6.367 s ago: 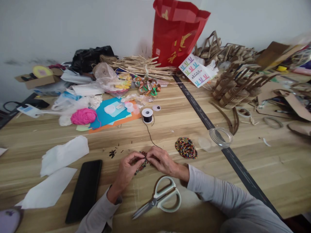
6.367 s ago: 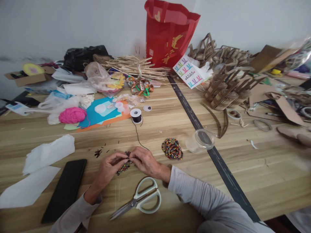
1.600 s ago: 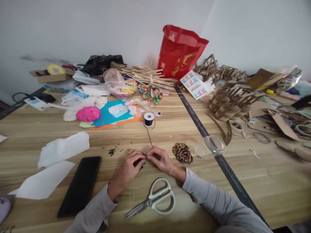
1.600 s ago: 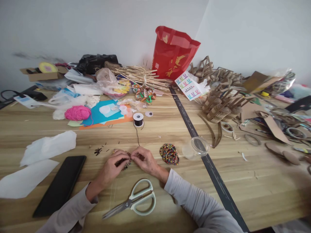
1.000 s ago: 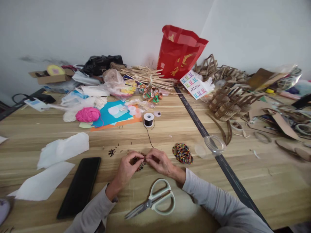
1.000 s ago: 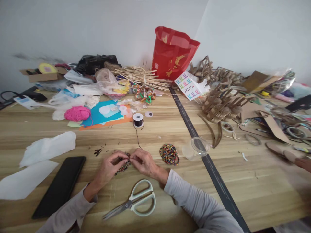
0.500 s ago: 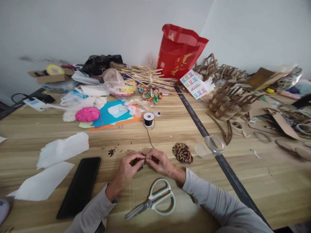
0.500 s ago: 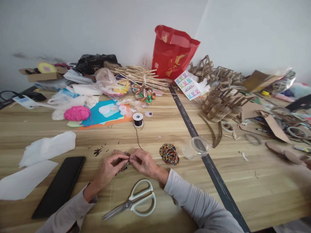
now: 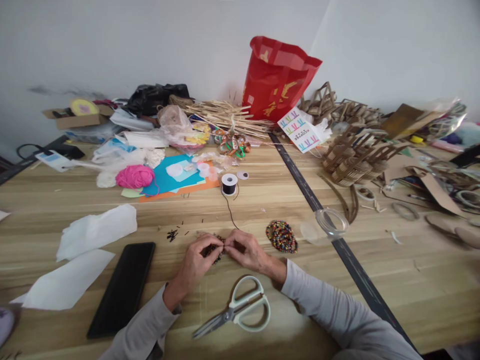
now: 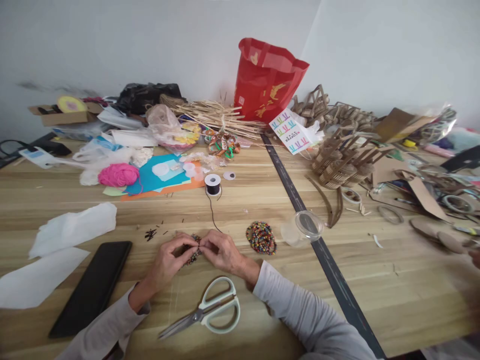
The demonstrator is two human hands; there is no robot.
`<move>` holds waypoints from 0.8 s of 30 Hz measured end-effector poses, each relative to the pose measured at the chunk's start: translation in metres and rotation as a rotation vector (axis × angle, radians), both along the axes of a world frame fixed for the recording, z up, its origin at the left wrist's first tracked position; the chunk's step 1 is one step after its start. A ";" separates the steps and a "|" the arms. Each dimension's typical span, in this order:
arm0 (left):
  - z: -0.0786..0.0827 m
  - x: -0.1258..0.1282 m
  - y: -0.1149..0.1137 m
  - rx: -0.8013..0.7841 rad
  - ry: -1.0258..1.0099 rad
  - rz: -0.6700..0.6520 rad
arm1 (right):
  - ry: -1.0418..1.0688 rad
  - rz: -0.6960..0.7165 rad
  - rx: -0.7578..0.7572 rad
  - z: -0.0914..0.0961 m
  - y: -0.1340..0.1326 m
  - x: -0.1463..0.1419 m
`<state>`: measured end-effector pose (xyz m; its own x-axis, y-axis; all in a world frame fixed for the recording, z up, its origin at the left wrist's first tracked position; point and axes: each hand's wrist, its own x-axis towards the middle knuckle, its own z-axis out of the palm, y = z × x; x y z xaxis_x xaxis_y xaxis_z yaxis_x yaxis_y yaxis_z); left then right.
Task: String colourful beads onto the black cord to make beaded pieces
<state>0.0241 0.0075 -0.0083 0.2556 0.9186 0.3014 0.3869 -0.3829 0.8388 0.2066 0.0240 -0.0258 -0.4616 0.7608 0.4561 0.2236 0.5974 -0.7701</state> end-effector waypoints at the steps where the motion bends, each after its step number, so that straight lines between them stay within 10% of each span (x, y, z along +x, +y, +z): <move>1: 0.000 0.000 0.000 -0.005 0.002 0.001 | 0.004 -0.001 0.002 -0.001 0.000 0.000; 24: -0.012 -0.002 0.003 -0.048 -0.092 0.079 | -0.021 -0.018 0.003 -0.001 0.000 0.001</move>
